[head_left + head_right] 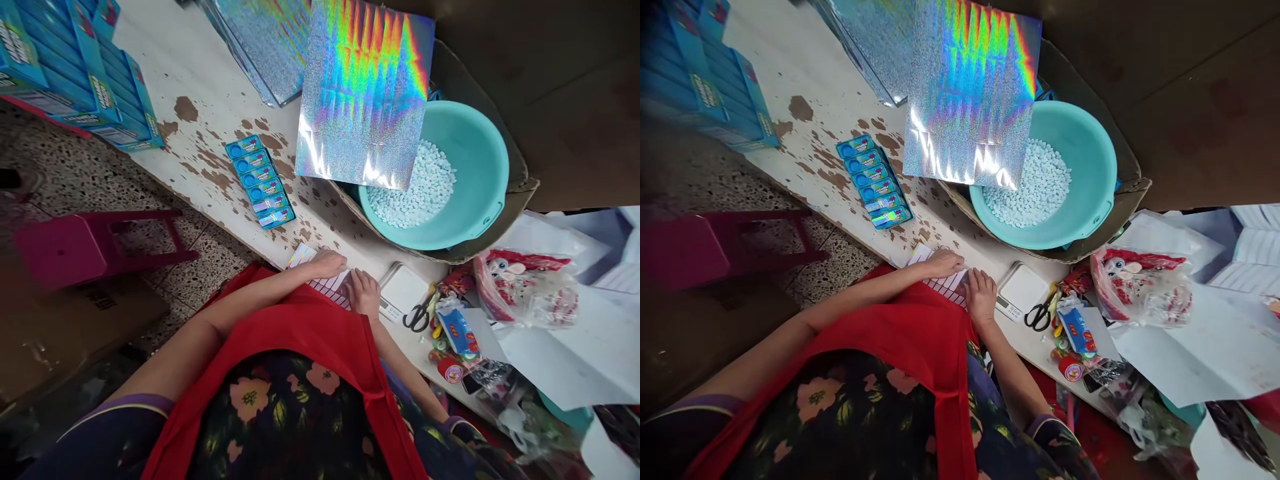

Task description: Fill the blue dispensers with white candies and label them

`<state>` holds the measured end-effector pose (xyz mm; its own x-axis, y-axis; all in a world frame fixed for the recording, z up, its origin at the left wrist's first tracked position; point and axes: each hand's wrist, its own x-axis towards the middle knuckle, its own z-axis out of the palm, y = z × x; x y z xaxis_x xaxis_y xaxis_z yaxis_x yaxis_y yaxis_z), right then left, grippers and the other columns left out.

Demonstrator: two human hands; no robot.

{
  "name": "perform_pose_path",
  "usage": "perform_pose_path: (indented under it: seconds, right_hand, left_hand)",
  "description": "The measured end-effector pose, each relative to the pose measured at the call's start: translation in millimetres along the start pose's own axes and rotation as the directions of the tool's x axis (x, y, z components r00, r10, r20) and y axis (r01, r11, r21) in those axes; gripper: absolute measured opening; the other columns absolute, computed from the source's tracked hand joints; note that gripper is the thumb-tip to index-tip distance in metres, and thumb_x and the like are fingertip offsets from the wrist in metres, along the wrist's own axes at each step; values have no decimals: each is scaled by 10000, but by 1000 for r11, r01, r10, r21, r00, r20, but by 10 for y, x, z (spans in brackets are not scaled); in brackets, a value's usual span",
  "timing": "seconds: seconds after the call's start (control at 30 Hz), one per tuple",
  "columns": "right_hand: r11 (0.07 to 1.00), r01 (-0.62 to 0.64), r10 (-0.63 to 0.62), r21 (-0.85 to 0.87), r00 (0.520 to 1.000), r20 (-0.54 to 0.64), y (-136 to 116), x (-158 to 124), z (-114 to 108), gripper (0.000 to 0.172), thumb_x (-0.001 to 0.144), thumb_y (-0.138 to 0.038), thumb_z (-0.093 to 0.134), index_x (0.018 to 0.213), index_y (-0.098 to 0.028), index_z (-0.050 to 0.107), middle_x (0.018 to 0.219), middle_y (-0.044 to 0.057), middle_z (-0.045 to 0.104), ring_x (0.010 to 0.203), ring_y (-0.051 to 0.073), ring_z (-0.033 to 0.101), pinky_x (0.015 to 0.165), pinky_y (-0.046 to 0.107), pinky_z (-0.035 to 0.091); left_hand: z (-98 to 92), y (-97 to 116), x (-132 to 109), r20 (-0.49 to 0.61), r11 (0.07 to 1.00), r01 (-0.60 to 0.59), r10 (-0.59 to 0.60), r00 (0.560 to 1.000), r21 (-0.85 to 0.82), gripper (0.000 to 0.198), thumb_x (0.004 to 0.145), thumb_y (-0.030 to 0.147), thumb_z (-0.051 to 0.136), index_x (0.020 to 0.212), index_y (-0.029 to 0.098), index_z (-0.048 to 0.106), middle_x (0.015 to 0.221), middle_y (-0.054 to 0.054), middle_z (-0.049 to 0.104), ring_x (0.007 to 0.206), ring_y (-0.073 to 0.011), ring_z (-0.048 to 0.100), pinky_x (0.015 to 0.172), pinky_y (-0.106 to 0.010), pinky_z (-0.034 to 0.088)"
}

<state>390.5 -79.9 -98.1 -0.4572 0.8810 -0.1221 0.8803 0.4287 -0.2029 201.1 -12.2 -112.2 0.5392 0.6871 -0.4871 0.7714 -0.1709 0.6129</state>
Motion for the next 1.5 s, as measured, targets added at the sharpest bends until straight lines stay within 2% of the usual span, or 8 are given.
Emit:
perform_pose_path:
  seconds: [0.2, 0.37, 0.57, 0.73, 0.87, 1.07, 1.27, 1.5]
  right_hand:
    - [994, 104, -101, 33, 993, -64, -54, -110, 14, 138, 895, -278, 547, 957, -216, 655, 1166, 64, 655, 1109, 227, 520, 943, 381, 358]
    - [962, -81, 80, 261, 997, 13, -162, -33, -261, 203, 913, -305, 488, 783, -224, 621, 807, 42, 671, 826, 198, 568, 793, 338, 406]
    - [619, -431, 417, 657, 889, 190, -305, 293, -724, 272, 799, -479, 586, 751, -213, 566, 728, 16, 620, 709, 172, 565, 727, 317, 473]
    - [501, -427, 435, 752, 876, 207, -394, 610, -733, 286, 737, -474, 644, 743, -197, 569, 719, 11, 612, 698, 157, 556, 728, 313, 478]
    - [516, -349, 371, 783, 914, 163, -747, 1058, -566, 270, 753, -459, 633, 757, -192, 590, 825, 43, 615, 826, 182, 578, 762, 321, 488]
    - [663, -102, 158, 742, 988, -5, -1488, 2074, -247, 195, 754, -376, 651, 747, -182, 635, 1038, 91, 554, 1058, 215, 525, 889, 357, 451]
    - [747, -89, 136, 659, 991, -21, -1795, 2668, 20, 84, 724, -242, 637, 700, -184, 583, 959, 74, 559, 1056, 228, 493, 980, 391, 378]
    - [744, -228, 238, 628, 969, 70, -1760, 2750, 74, 304, 647, -311, 693, 847, -183, 503, 895, 35, 562, 867, 198, 531, 879, 385, 435]
  left_hand:
    - [23, 0, 36, 12, 998, 56, -56, 998, -25, 332, 878, 288, 381, 927, 161, 683, 933, -106, 717, 902, -245, 647, 790, -359, 390]
    - [26, -7, 23, -1, 994, 103, -104, 995, -40, 333, 904, 297, 372, 953, 162, 672, 957, -110, 707, 930, -246, 628, 846, -384, 387]
    - [-106, -29, -211, -176, 853, -135, 52, 983, -504, 405, 951, 408, 319, 1187, 200, 573, 1237, -56, 605, 1124, -181, 528, 924, -288, 389]
    - [-262, -14, -637, -84, 769, -29, -32, 996, -639, 326, 896, 403, 425, 896, 161, 644, 744, -6, 652, 736, -147, 583, 674, -235, 416]
    - [-474, -216, -1015, -259, 802, 70, -272, 927, -593, 297, 900, 343, 381, 890, 176, 626, 751, -13, 635, 727, -159, 572, 685, -253, 408]
    - [-875, -1046, -1460, -456, 729, 84, -509, 730, -679, 230, 862, 274, 388, 1047, 176, 485, 601, 48, 471, 555, -126, 462, 577, -236, 362]
    - [-979, -1723, -1317, -506, 705, 37, -544, 669, -708, 151, 792, 196, 424, 942, 180, 422, 562, 69, 403, 514, -112, 402, 561, -235, 327]
    - [-803, -1696, -1077, -354, 406, -70, -686, 635, -911, 204, 817, 189, 416, 998, 215, 326, 576, 90, 473, 416, -91, 455, 481, -200, 324]
